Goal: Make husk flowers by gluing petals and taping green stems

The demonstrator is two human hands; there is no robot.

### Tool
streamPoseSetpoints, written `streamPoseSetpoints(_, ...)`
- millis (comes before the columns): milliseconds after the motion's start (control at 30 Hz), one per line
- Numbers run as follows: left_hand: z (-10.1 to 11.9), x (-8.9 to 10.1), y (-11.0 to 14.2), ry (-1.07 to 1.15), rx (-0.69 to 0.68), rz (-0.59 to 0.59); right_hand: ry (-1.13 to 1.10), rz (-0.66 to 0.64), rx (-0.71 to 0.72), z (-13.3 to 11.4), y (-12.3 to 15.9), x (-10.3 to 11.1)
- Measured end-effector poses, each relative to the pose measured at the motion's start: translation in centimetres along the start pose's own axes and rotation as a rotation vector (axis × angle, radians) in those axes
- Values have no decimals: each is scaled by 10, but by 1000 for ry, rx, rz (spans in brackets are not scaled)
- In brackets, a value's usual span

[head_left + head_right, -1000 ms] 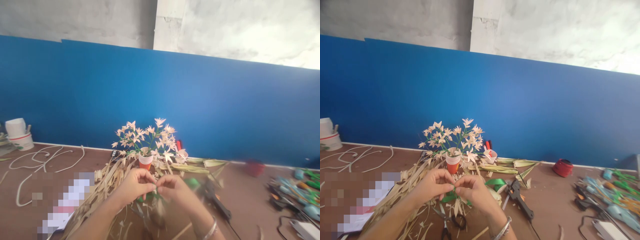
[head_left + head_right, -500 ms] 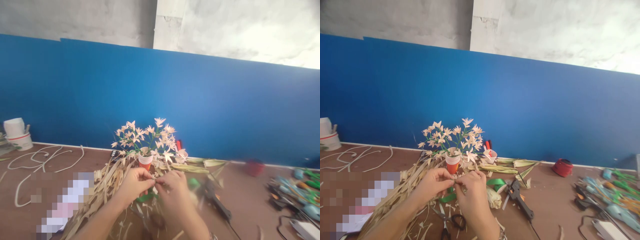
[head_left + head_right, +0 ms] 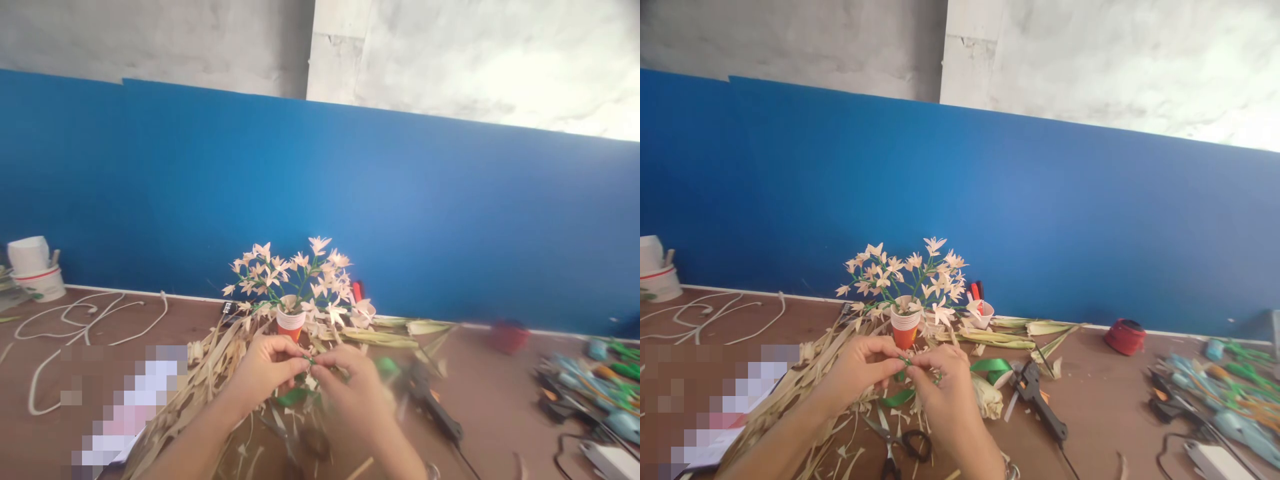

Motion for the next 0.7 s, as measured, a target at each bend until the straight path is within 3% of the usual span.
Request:
streamPoseSetpoints(200, 0, 0, -1, -17, -25, 7, 223, 43, 199, -14, 4, -2)
streamPoseSetpoints(367, 8, 1, 1, -31, -33, -17, 242, 10, 231, -17, 4, -4)
streamPoseSetpoints(567, 14, 2, 6, -20, -34, -85, -28, -141, 45, -6, 2, -4)
streamPoseSetpoints(700, 19, -1, 9, 9, -87, -195, -428, -311, -109, 5, 6, -13)
Point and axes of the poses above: each hand's wrist, its own y-axis away from the middle knuckle, its own x-axis out of the back of the hand, z = x × y, the point moved 6 cm from there along -y, towards the middle knuckle, and after that the axes turned 9 degrees about -z, right-handed, at the moved point
